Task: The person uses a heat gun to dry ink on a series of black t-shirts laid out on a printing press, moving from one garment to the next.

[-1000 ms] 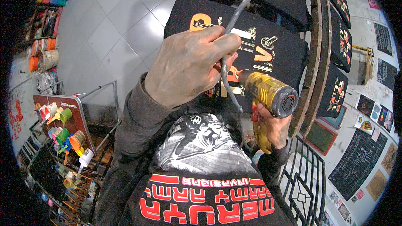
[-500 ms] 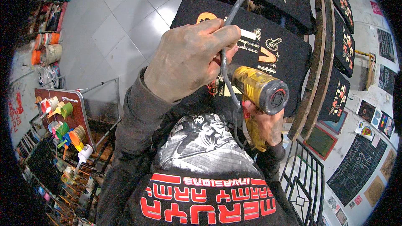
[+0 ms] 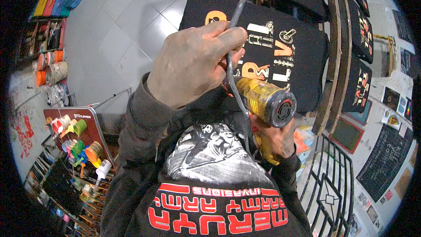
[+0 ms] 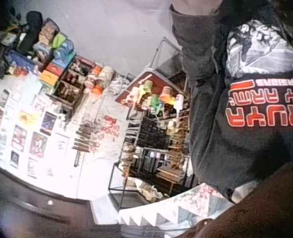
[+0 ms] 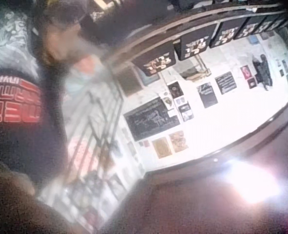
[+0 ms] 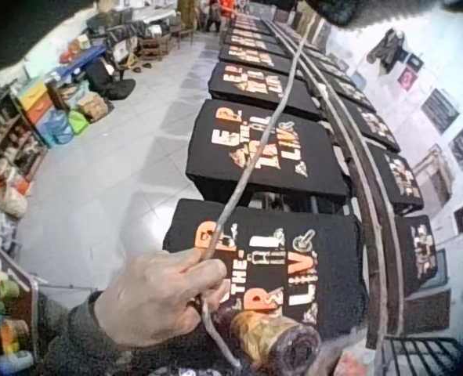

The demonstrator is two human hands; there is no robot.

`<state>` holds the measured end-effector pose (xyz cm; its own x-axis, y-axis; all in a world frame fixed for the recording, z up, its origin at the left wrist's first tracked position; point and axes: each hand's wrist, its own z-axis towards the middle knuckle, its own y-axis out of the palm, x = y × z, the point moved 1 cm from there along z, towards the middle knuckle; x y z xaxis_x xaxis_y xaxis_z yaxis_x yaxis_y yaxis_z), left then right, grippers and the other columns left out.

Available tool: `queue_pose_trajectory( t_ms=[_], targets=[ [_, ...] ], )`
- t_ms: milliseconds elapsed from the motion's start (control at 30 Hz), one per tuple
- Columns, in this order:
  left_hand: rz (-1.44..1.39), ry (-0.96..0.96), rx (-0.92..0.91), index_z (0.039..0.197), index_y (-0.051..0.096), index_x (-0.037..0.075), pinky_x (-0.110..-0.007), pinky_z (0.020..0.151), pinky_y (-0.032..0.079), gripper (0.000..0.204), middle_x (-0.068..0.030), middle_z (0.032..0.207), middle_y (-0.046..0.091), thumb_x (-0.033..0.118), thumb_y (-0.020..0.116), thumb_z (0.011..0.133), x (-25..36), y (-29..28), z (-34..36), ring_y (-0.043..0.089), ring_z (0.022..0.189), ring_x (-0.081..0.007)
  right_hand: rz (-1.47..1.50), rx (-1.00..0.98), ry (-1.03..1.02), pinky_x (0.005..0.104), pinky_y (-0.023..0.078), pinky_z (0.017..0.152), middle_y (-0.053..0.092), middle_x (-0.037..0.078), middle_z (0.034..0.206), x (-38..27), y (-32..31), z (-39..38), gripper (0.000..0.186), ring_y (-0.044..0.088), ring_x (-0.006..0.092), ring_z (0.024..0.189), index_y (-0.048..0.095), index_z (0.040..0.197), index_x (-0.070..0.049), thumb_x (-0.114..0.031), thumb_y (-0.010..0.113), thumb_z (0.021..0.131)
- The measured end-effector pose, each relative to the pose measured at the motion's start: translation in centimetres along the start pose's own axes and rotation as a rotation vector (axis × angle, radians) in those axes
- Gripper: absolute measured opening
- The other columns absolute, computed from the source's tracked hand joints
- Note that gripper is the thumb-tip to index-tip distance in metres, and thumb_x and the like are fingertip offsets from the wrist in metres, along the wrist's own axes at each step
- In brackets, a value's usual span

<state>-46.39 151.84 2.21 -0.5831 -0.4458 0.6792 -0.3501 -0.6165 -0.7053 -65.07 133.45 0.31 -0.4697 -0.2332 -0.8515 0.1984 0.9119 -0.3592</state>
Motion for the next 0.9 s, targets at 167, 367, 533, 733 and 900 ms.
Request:
queue_pose_trajectory(
  t_ms=[167,367,533,733,900],
  targets=[
    [-0.023,0.069,-0.034,0.087,0.055,0.007,-0.040,0.057,0.045,0.022,-0.0115,0.075,0.054,0.021,0.071,0.087,0.3,0.7,1.8,0.058,0.064,-0.0320,0.056,0.127,-0.048,0.0365,0.048,0.100,0.059,0.015,0.129,0.8,0.6,-0.2,0.079,0.058,0.0244,0.117,0.043,0.139,0.000,-0.009,0.085,0.072],
    [-0.030,0.141,-0.026,0.083,0.053,0.006,-0.039,0.057,0.045,0.023,-0.0105,0.071,0.053,0.019,0.070,0.088,0.3,1.0,2.2,0.056,0.062,-0.0287,0.021,0.228,-0.050,0.0380,0.046,0.103,0.055,0.016,0.134,2.9,0.8,-1.5,0.083,0.057,0.0253,0.119,0.042,0.140,0.001,-0.005,0.086,0.069],
    [-0.027,0.150,-0.036,0.082,0.054,0.006,-0.038,0.057,0.045,0.023,-0.0096,0.069,0.054,0.019,0.071,0.088,0.3,1.4,1.7,0.057,0.061,-0.0272,0.000,0.271,-0.017,0.0378,0.047,0.102,0.056,0.016,0.132,3.5,0.8,-2.3,0.083,0.057,0.0260,0.119,0.042,0.139,0.001,-0.002,0.085,0.069],
    [-0.011,0.166,-0.064,0.082,0.055,0.006,-0.036,0.056,0.045,0.021,-0.0093,0.071,0.057,0.019,0.071,0.088,0.8,0.3,2.3,0.057,0.060,-0.0261,0.104,0.279,0.094,0.0376,0.051,0.098,0.060,0.013,0.126,0.9,0.3,-2.9,0.077,0.059,0.0235,0.116,0.046,0.136,-0.001,0.003,0.082,0.069],
    [-0.045,0.119,-0.085,0.080,0.055,0.006,-0.033,0.057,0.046,0.023,-0.0084,0.070,0.057,0.018,0.073,0.088,0.7,0.0,2.1,0.058,0.061,-0.0218,0.192,0.395,0.052,0.0363,0.050,0.098,0.057,0.014,0.129,0.9,0.8,-3.9,0.074,0.056,0.0229,0.119,0.046,0.136,0.000,0.003,0.082,0.071]
  ],
)
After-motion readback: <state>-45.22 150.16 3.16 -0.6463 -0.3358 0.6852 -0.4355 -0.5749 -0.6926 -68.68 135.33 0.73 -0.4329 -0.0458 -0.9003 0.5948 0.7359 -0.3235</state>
